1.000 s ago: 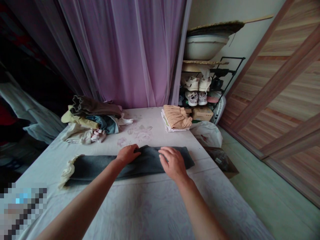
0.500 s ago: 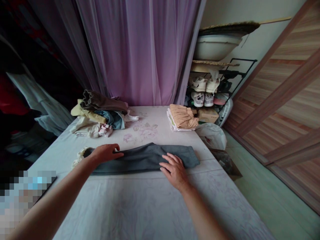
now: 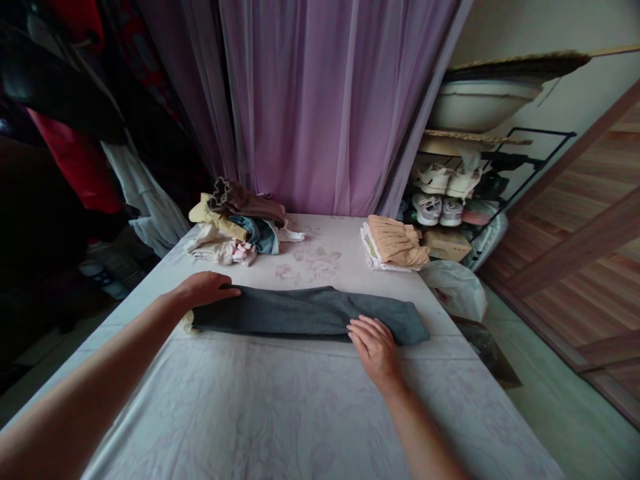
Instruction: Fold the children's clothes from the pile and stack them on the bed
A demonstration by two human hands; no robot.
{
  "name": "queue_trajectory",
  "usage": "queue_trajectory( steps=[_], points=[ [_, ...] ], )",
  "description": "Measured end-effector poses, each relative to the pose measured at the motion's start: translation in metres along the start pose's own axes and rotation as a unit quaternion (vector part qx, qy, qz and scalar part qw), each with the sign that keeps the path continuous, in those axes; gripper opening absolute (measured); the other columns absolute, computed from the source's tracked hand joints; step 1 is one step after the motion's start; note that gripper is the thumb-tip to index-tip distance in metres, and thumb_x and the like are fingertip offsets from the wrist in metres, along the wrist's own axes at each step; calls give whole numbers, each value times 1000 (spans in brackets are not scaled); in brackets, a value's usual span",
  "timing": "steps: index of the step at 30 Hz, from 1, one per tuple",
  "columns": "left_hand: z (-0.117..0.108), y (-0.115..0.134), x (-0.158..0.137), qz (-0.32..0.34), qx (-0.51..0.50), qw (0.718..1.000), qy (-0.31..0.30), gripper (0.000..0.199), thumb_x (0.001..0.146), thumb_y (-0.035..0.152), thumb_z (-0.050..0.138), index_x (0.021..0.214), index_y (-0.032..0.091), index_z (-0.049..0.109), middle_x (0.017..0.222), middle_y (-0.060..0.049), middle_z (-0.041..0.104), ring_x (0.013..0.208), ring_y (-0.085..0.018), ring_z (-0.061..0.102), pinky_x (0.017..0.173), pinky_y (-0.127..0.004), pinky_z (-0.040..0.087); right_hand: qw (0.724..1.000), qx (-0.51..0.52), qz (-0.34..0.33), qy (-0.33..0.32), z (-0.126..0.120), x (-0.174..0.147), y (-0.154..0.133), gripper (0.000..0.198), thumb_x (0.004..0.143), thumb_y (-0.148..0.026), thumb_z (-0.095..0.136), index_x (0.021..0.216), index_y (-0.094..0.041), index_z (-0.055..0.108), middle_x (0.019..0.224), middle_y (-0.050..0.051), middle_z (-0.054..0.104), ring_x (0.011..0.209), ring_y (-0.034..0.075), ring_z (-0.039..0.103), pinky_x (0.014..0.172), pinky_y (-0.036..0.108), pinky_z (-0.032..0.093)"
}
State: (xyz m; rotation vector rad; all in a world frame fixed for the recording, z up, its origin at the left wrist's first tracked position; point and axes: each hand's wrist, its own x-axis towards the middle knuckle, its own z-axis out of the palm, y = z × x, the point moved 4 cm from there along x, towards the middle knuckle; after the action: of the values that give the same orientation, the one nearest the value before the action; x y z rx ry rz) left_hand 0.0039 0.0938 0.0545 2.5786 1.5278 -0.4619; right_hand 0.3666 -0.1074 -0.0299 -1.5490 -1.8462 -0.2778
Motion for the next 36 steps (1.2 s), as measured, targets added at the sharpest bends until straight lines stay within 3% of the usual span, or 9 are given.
queue_trajectory(
  steps=[3, 7, 11, 14, 17, 22, 25, 31, 36],
  points=[
    [8, 3, -3, 11, 38, 999, 3, 60, 84, 70, 38, 104, 21, 68, 95, -11, 73, 91, -28, 67, 80, -36, 45, 1000, -7, -18, -25, 1, -2, -5, 25, 95, -29, 50, 97, -25, 75, 103, 4, 75, 105, 23, 65, 95, 40, 47],
    [11, 14, -12, 20, 56, 996, 73, 51, 82, 50, 57, 121, 18, 63, 117, -15, 69, 110, -32, 63, 94, -44, 44, 999, -6, -6, -47, -3, -3, -10, 25, 93, -33, 52, 98, -24, 75, 109, 6, 73, 109, 24, 63, 94, 40, 48],
    [9, 57, -26, 58, 19, 984, 166, 40, 84, 19, 50, 121, 19, 65, 127, -11, 66, 116, -26, 60, 104, -42, 42, 999, 8, 31, -44, -5, 13, -13, 32, 96, -31, 45, 88, -23, 75, 101, 7, 75, 97, 21, 67, 89, 35, 51],
    [24, 101, -31, 159, -67, 963, 205, 37, 93, 24, 41, 121, 18, 65, 124, -8, 68, 115, -20, 61, 104, -35, 45, 997, 21, 54, -47, -1, 44, -18, 31, 95, -30, 44, 92, -22, 74, 98, 7, 75, 93, 19, 68, 87, 31, 51],
    [50, 123, -26, 189, -109, 944, 247, 39, 97, 34, 40, 122, 17, 64, 129, -9, 65, 123, -22, 57, 108, -38, 43, 992, 9, 81, -98, 11, 83, -23, 28, 92, -24, 46, 104, -22, 71, 108, 6, 74, 101, 19, 66, 93, 31, 48],
    [81, 118, -17, 170, -98, 936, 292, 38, 98, 37, 40, 123, 21, 65, 140, -7, 57, 135, -26, 46, 113, -48, 35, 962, -47, 102, -248, 38, 128, -22, 36, 90, -23, 49, 123, -22, 64, 124, 5, 68, 114, 20, 60, 98, 32, 43],
    [85, 113, -18, 168, -68, 941, 286, 45, 98, 43, 40, 136, 25, 55, 147, -6, 50, 140, -27, 39, 115, -50, 31, 945, -56, 89, -310, 49, 140, -18, 27, 90, -30, 51, 109, -29, 71, 111, 1, 73, 109, 20, 62, 93, 32, 42],
    [85, 114, -19, 172, -44, 947, 268, 53, 98, 48, 36, 146, 27, 42, 152, -4, 43, 143, -25, 34, 119, -47, 18, 936, -67, 72, -338, 53, 151, -13, 20, 86, -37, 58, 81, -26, 74, 93, 2, 75, 98, 20, 63, 90, 34, 38],
    [86, 115, -20, 169, -56, 946, 269, 56, 97, 48, 36, 147, 23, 42, 151, -6, 45, 143, -24, 33, 120, -46, 16, 937, -67, -33, -341, 44, 149, -22, 21, 87, -38, 60, 77, -24, 73, 87, 3, 74, 97, 20, 61, 95, 36, 33]
  ],
)
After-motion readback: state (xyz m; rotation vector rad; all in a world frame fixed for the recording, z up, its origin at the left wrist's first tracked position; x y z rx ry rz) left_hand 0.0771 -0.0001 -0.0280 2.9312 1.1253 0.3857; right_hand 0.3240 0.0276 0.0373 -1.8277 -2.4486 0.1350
